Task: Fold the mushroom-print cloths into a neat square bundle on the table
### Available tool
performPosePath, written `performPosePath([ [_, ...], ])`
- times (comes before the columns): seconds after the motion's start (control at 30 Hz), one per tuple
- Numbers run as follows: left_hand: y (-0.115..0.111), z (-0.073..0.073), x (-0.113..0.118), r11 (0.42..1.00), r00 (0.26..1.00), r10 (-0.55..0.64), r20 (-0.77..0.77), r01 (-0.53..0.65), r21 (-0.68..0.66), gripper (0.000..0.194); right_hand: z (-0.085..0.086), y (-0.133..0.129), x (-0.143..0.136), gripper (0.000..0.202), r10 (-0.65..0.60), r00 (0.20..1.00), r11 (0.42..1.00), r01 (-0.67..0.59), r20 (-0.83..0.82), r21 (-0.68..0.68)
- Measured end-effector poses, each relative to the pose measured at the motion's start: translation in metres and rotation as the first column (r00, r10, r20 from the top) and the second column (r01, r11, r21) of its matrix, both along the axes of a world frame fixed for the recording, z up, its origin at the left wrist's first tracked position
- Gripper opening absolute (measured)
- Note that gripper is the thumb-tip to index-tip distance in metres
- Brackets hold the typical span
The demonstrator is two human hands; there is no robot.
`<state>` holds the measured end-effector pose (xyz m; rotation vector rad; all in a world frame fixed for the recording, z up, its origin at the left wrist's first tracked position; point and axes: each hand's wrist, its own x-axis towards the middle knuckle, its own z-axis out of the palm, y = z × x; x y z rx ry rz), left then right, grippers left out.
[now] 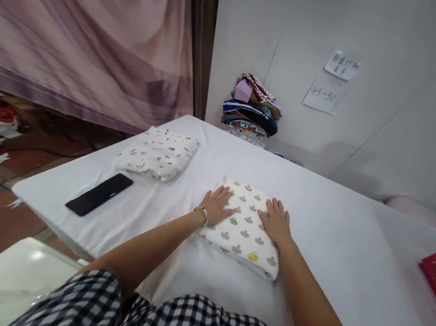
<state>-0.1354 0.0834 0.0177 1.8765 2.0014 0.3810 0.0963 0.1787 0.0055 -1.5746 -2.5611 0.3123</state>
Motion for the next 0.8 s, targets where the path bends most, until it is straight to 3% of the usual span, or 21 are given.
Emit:
performPosePath([
  [0.13, 0.008, 0.011, -0.002, 0.998, 0.997, 0.009, 0.071, -0.004, -0.069, 0.069, -0.003, -0.003, 0.0, 0.062, 0.013, 1.0, 1.0, -0.013, -0.005, 0.006],
  [0.27, 0.026, 0.018, 0.001, 0.999, 0.998, 0.036, 0.042, -0.036, -0.005, 0.069, -0.001, -0.003, 0.001, 0.062, 0.018, 1.0, 1.0, -0.018, -0.012, 0.004],
  [0.57, 0.049, -0.008, -0.006, 0.997, 0.997, 0.066, 0.035, -0.065, -0.033, 0.079, 0.001, -0.002, 0.0, 0.06, 0.026, 0.999, 1.0, -0.027, -0.039, -0.011],
  [0.7, 0.048, -0.001, -0.013, 0.998, 0.99, 0.059, 0.132, -0.054, -0.042, 0.074, 0.004, -0.002, 0.004, 0.061, -0.024, 0.984, 0.997, 0.01, -0.177, -0.08],
  [0.8, 0.03, 0.005, -0.024, 0.997, 0.978, 0.075, 0.195, -0.07, -0.033, 0.071, 0.002, -0.017, 0.018, 0.065, -0.198, 0.884, 0.975, 0.134, -0.423, -0.177],
])
